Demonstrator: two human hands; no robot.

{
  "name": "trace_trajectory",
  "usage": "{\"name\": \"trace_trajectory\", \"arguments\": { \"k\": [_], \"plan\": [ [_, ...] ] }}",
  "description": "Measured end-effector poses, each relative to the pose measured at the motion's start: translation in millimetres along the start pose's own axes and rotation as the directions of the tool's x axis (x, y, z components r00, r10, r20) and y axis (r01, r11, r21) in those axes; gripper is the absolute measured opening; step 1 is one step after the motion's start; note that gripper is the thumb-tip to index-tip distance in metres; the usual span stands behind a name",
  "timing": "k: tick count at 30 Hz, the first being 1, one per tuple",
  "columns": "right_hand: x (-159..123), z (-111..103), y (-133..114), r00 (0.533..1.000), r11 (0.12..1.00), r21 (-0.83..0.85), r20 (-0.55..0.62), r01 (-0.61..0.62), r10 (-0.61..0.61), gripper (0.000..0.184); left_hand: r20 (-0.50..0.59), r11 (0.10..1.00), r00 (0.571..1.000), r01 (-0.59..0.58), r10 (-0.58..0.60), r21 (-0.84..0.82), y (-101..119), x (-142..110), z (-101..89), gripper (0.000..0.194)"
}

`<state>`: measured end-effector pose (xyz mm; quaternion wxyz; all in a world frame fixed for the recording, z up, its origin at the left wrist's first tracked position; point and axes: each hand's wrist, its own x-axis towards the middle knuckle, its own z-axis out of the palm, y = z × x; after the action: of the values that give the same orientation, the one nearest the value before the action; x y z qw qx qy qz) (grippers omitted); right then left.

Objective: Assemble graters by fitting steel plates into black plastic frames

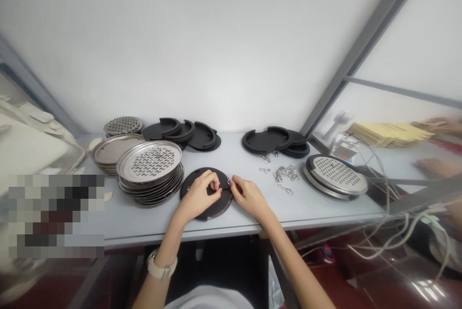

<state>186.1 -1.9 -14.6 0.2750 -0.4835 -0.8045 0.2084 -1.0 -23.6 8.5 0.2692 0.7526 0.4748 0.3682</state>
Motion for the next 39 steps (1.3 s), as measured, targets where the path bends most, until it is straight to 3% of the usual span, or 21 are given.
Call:
{"name": "trace_trajectory", "arguments": {
  "k": [7, 18, 39],
  "plan": [
    [-1.0, -0.6, -0.3, 1.0, 1.0, -0.003, 0.003, 0.008, -0.008, 0.02, -0.004, 1.0, 1.0, -0.01, 0.01, -0.009, 2.0, -0.1, -1.5, 0.013],
    [-1.9, -2.4, -1.1, 1.0, 0.986, 0.162, 0.006, -0.022, 0.022, 0.011, -0.002, 1.0, 1.0, 0.011, -0.011, -0.005, 5.3, -0.4, -2.8, 0.013],
    [-0.2, -1.8, -1.7, 1.0, 0.998, 0.055, -0.005, -0.03, 0.031, 0.023, -0.008, 0.998, 0.998, 0.058, -0.057, 0.03, 4.7, -1.5, -2.2, 0.011]
  ]
}}
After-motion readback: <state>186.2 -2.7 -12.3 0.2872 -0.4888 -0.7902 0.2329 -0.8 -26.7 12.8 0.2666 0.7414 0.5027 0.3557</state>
